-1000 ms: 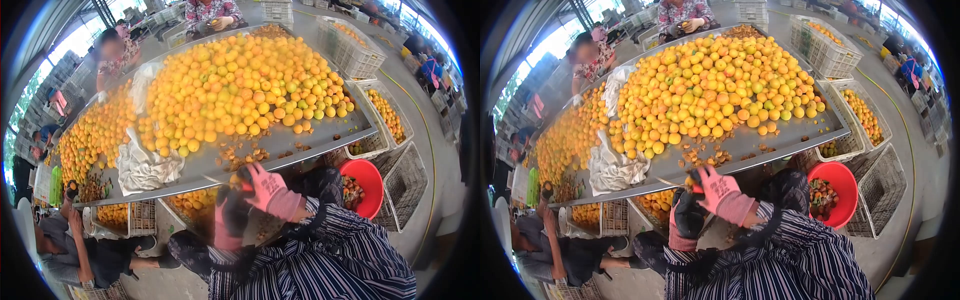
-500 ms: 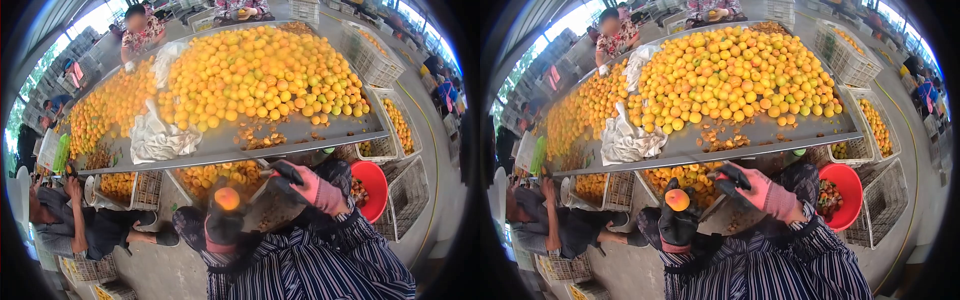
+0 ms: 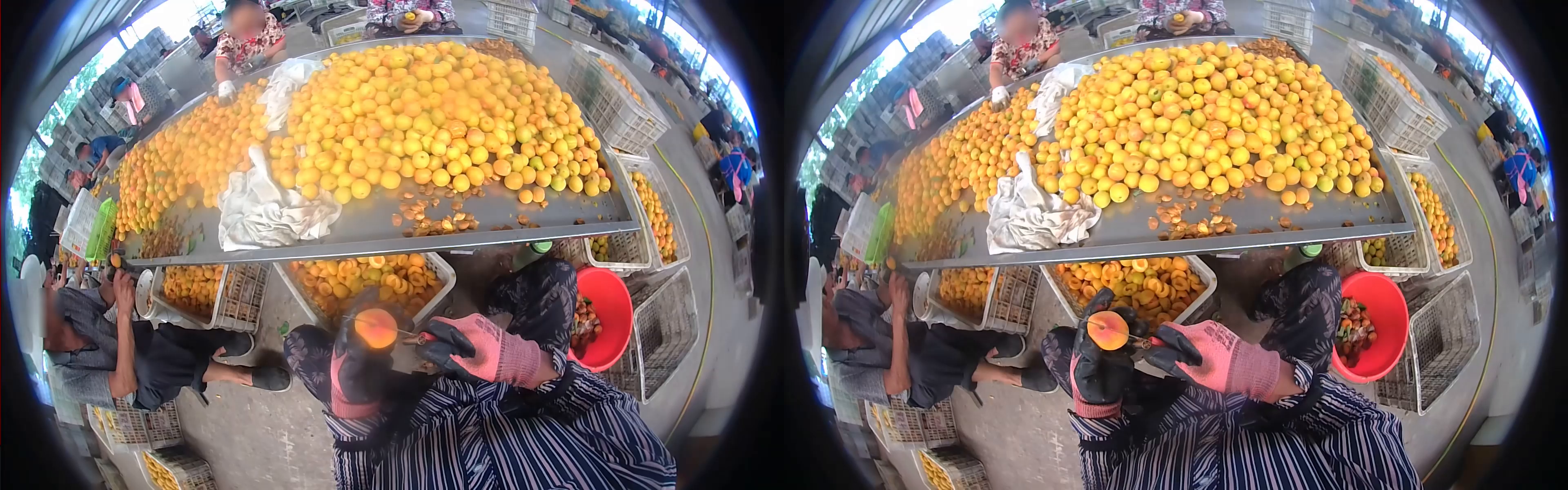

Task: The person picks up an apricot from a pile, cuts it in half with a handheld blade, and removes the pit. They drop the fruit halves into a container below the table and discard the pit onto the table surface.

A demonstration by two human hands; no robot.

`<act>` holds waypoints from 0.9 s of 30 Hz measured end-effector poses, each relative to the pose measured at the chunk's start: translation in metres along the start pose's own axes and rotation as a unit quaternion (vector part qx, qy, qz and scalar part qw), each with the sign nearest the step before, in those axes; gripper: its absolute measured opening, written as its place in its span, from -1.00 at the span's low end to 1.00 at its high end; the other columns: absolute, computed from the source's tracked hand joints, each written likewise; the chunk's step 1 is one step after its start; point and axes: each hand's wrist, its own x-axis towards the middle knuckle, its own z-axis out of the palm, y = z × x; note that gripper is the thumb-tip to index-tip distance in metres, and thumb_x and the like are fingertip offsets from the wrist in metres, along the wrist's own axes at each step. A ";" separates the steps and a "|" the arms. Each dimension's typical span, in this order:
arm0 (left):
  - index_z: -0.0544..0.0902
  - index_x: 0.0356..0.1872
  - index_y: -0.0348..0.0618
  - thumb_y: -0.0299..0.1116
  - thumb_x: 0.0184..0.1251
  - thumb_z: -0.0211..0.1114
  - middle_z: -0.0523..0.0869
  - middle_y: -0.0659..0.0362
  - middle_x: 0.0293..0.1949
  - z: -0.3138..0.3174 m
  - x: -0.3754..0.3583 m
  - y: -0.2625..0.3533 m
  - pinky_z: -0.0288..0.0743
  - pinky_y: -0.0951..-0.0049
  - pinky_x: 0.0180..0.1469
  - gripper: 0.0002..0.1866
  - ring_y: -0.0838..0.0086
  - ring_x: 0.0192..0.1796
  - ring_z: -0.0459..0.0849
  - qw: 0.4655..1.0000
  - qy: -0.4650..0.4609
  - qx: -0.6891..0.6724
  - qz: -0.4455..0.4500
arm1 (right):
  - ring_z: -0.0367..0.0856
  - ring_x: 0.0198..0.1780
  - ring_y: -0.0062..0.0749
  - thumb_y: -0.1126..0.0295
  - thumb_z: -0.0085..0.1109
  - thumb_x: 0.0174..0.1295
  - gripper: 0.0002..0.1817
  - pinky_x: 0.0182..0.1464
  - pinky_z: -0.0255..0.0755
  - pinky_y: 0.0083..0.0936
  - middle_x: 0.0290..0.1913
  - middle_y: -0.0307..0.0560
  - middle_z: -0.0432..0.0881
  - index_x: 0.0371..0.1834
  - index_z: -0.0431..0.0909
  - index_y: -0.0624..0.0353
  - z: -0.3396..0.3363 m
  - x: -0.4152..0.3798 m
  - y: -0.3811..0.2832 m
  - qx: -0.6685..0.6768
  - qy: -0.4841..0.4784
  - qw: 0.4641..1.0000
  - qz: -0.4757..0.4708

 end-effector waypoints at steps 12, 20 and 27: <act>0.21 0.31 -0.27 -0.05 0.04 0.40 0.51 0.00 0.04 0.008 -0.007 -0.002 0.47 0.36 0.05 -0.14 0.24 0.06 0.50 0.994 0.004 -0.108 -0.017 | 0.55 -0.15 0.08 0.47 0.12 0.04 -0.50 -0.15 0.47 -0.27 -0.16 0.11 0.57 0.14 0.37 0.17 0.019 0.003 0.017 -0.024 0.014 0.998 -0.050; 0.29 0.26 -0.18 -0.17 0.27 0.20 0.50 0.01 0.06 0.024 0.001 0.008 0.41 0.12 0.18 -0.41 0.08 0.06 0.55 0.997 0.039 0.061 0.033 | 0.57 -0.14 0.00 0.39 0.14 0.04 -0.53 -0.16 0.48 -0.28 -0.14 0.04 0.58 0.07 0.36 0.18 0.015 0.014 -0.022 -0.164 -0.018 0.981 0.104; 0.36 0.20 -0.19 0.00 0.40 -0.01 0.56 -0.03 -0.04 0.020 0.018 0.001 0.26 0.11 0.30 -0.47 0.18 -0.03 0.60 0.962 0.060 -0.265 -0.006 | 0.58 -0.13 -0.08 0.34 0.17 0.04 -0.50 -0.14 0.49 -0.29 -0.14 -0.01 0.57 0.10 0.35 0.13 0.024 0.010 -0.010 -0.207 0.003 0.971 0.118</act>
